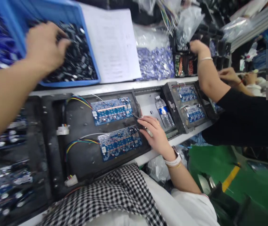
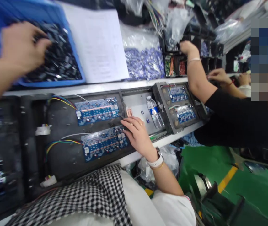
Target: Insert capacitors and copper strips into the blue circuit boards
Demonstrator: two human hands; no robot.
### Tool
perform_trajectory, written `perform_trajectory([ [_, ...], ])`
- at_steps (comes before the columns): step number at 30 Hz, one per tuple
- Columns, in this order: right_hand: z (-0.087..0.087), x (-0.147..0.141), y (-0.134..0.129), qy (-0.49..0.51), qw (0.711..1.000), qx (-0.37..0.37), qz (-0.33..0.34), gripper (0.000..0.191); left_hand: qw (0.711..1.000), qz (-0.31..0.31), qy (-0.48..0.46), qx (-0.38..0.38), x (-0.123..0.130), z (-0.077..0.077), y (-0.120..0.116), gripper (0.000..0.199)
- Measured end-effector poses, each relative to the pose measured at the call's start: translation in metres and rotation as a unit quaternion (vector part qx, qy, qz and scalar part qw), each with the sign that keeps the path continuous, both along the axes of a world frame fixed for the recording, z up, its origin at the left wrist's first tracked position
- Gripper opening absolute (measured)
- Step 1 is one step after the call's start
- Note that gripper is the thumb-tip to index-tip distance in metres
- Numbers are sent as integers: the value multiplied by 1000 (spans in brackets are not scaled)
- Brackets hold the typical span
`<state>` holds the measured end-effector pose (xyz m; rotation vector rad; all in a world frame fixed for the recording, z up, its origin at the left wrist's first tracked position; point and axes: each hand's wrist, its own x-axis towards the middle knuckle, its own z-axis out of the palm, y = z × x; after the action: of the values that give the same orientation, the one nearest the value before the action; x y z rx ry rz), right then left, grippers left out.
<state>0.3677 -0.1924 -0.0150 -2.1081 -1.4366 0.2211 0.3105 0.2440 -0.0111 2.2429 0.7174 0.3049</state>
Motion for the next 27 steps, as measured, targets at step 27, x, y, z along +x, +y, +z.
perform_trajectory([
  [27, 48, -1, 73, -101, 991, 55, 74, 19, 655, 168, -88, -731, -137, 43, -243, 9],
])
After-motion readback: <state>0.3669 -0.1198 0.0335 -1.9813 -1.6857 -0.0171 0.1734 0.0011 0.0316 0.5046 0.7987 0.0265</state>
